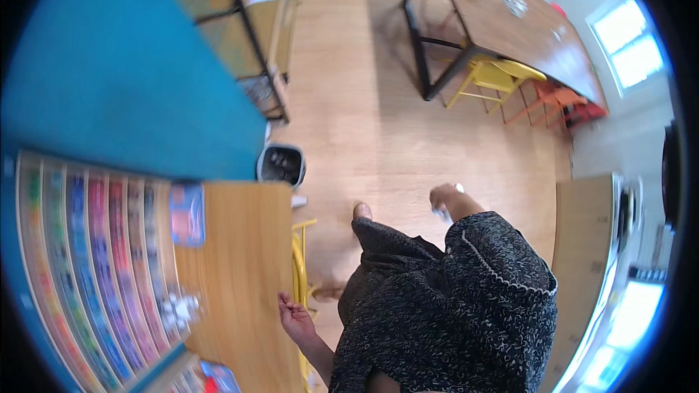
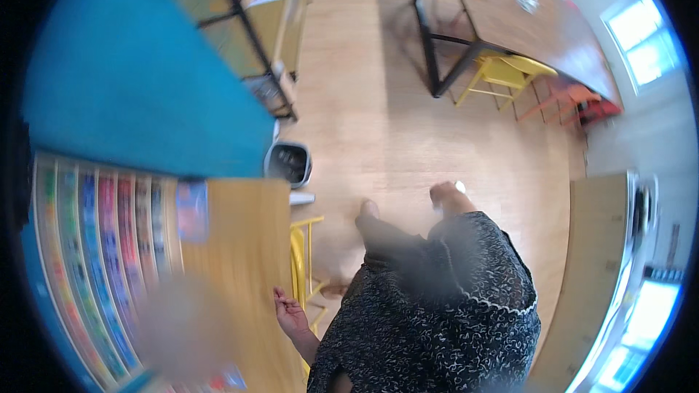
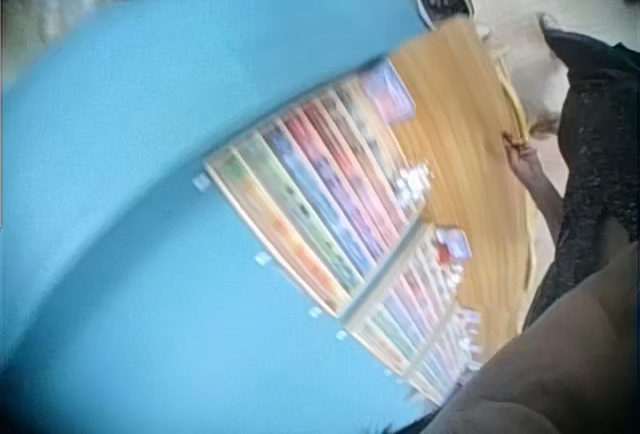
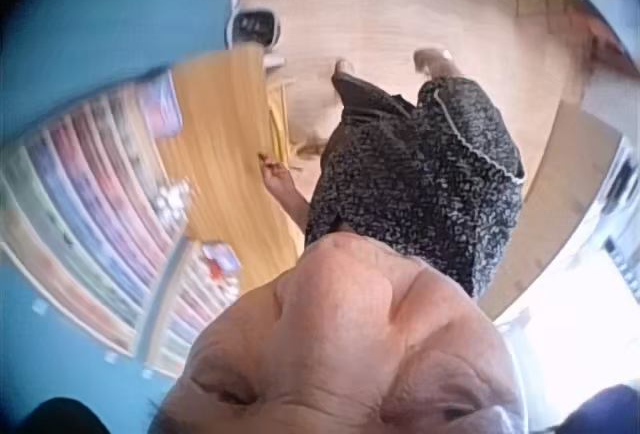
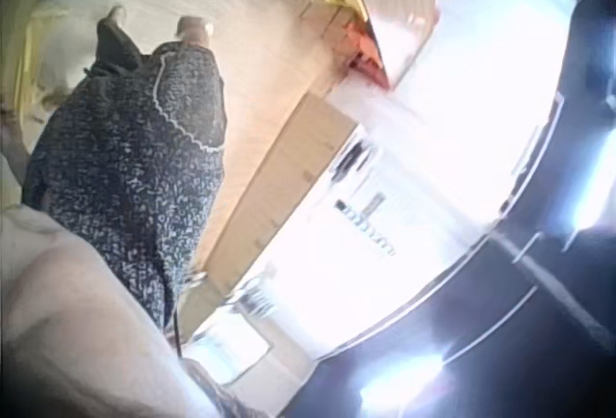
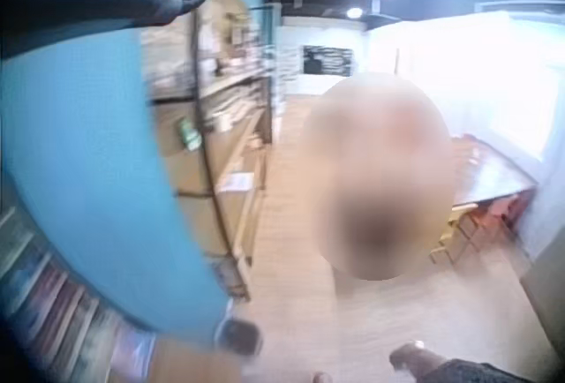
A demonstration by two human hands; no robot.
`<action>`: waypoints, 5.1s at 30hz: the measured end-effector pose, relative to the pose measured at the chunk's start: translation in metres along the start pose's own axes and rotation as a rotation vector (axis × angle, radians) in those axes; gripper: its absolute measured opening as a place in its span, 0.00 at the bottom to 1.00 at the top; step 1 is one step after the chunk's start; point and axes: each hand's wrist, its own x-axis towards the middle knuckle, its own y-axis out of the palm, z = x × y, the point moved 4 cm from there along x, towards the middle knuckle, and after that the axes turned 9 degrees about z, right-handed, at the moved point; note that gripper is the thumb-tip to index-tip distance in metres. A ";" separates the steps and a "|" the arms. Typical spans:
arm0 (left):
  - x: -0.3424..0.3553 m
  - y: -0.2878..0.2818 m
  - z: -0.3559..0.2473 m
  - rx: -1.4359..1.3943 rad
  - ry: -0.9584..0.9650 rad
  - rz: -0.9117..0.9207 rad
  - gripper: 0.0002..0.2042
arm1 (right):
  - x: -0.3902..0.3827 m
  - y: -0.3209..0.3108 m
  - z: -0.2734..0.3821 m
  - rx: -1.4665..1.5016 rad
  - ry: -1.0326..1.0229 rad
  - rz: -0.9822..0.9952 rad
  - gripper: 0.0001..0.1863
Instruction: The person wipes a wooden table with a white cloth, moving aside small items and a blue tray. They then use a yellow dustpan and brush to sweep and collect small debris from the table into a paper bag.
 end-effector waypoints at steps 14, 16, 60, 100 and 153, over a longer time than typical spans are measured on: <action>0.219 0.403 0.311 0.447 -0.722 0.706 0.22 | -0.027 0.053 -0.169 2.170 0.111 -0.654 0.18; 0.224 0.453 0.367 0.396 -0.819 0.730 0.22 | -0.023 0.043 -0.187 2.319 0.158 -0.651 0.18; 0.568 1.116 1.187 0.832 -1.462 0.881 0.26 | 0.078 -0.712 -0.734 1.388 0.777 -1.631 0.21; 0.667 1.207 1.349 1.355 -0.059 2.436 0.16 | 0.122 -0.886 -0.724 1.789 0.819 -1.535 0.09; 0.878 1.246 1.328 2.424 0.317 2.469 0.25 | 0.186 -0.746 -0.759 2.066 1.265 -0.936 0.21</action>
